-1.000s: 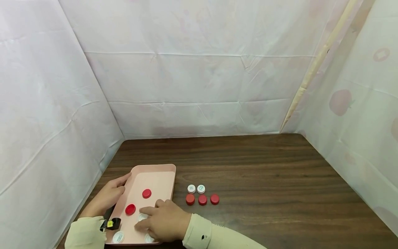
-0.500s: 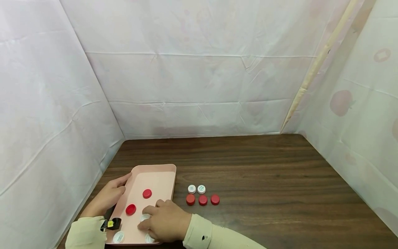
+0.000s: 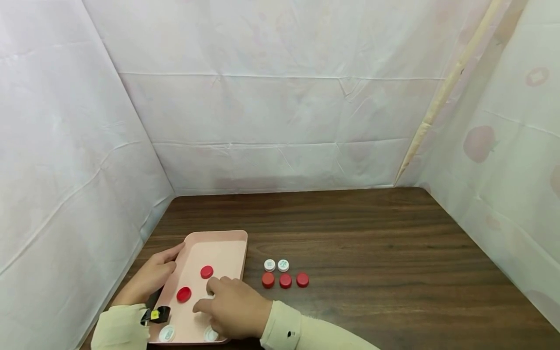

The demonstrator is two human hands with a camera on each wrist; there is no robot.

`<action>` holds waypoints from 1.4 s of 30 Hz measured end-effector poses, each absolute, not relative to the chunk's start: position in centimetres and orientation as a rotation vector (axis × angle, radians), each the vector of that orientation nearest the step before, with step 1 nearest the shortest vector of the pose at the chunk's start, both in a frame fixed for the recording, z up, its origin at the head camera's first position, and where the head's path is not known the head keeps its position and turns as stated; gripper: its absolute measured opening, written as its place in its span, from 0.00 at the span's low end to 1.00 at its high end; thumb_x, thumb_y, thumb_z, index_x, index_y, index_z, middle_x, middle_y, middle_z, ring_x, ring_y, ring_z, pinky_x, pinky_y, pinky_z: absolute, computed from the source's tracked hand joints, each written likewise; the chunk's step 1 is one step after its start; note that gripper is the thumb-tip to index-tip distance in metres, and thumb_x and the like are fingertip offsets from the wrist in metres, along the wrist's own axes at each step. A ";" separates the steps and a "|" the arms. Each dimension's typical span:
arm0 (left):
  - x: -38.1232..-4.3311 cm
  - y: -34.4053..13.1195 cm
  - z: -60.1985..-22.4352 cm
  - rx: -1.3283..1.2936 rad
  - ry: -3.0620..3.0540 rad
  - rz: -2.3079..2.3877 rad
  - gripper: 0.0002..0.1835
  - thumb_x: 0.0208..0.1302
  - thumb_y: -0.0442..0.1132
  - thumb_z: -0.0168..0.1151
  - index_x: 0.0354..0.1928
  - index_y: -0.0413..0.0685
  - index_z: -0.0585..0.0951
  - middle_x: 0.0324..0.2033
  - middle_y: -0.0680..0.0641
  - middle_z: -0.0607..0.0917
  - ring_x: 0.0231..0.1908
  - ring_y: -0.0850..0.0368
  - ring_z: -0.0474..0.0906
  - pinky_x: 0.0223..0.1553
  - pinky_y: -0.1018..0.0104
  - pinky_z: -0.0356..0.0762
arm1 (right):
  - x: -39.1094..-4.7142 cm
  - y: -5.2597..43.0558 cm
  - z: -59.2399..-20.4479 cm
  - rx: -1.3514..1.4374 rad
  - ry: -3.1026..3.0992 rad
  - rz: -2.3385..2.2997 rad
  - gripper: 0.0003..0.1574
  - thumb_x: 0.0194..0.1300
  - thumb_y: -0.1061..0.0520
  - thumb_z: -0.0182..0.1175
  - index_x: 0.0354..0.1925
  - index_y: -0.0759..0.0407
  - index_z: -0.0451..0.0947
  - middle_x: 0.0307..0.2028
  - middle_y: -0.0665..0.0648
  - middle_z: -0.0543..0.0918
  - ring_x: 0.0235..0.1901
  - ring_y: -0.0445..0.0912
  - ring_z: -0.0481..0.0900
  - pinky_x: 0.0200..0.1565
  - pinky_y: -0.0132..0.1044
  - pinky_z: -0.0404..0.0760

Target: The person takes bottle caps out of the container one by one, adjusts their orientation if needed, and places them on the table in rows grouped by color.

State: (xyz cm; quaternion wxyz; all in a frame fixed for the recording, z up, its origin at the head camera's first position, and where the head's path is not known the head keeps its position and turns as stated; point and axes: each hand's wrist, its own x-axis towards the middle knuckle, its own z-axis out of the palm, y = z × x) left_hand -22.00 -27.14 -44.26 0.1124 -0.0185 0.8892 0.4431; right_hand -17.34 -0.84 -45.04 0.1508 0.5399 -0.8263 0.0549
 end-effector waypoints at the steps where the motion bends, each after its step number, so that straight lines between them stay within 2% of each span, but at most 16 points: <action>1: -22.0 -27.1 -44.3 -0.057 2.609 1.303 0.33 0.77 0.36 0.43 0.82 0.44 0.56 0.78 0.32 0.61 0.76 0.31 0.59 0.69 0.35 0.64 | -17.4 -0.7 -45.0 1.536 -2.357 0.178 0.26 0.57 0.50 0.71 0.56 0.34 0.83 0.40 0.46 0.79 0.33 0.37 0.71 0.33 0.22 0.72; 7: -21.9 -27.0 -44.2 -0.062 2.601 1.304 0.34 0.76 0.36 0.43 0.82 0.44 0.55 0.78 0.31 0.60 0.76 0.30 0.60 0.69 0.35 0.64 | -17.8 0.1 -44.1 1.462 -2.321 0.271 0.26 0.56 0.56 0.68 0.53 0.36 0.84 0.34 0.45 0.73 0.31 0.37 0.64 0.31 0.22 0.64; 16: -22.1 -27.2 -44.3 -0.055 2.599 1.302 0.34 0.76 0.36 0.44 0.82 0.43 0.55 0.78 0.31 0.60 0.76 0.30 0.60 0.69 0.36 0.65 | -17.9 1.2 -43.3 1.460 -2.336 0.332 0.25 0.58 0.59 0.67 0.52 0.37 0.83 0.32 0.45 0.71 0.29 0.36 0.61 0.28 0.20 0.59; 26: -22.2 -27.2 -44.3 -0.044 2.591 1.300 0.34 0.76 0.36 0.45 0.82 0.42 0.54 0.78 0.31 0.60 0.76 0.29 0.59 0.69 0.36 0.65 | -17.9 2.1 -43.3 1.385 -2.506 0.352 0.24 0.61 0.58 0.71 0.54 0.39 0.79 0.36 0.45 0.78 0.28 0.34 0.69 0.28 0.17 0.67; 32: -22.2 -27.2 -44.1 -0.051 2.599 1.292 0.34 0.76 0.36 0.44 0.82 0.43 0.54 0.78 0.31 0.60 0.76 0.30 0.58 0.69 0.37 0.64 | -18.1 3.1 -43.4 1.291 -2.519 0.308 0.22 0.61 0.55 0.71 0.53 0.43 0.79 0.37 0.44 0.81 0.34 0.36 0.78 0.37 0.23 0.79; 36: -22.3 -27.1 -44.1 -0.062 2.599 1.278 0.34 0.76 0.37 0.44 0.82 0.44 0.54 0.78 0.32 0.59 0.76 0.29 0.57 0.69 0.36 0.64 | -18.3 3.9 -43.5 1.262 -2.539 0.347 0.19 0.63 0.54 0.69 0.52 0.46 0.78 0.39 0.43 0.85 0.36 0.37 0.82 0.42 0.26 0.83; 42: -22.6 -27.2 -44.4 -0.060 2.586 1.286 0.35 0.77 0.37 0.45 0.82 0.44 0.53 0.79 0.32 0.58 0.77 0.29 0.56 0.69 0.35 0.64 | -18.7 5.6 -43.7 1.204 -2.542 0.406 0.17 0.64 0.56 0.66 0.51 0.49 0.76 0.36 0.45 0.86 0.33 0.38 0.81 0.38 0.31 0.84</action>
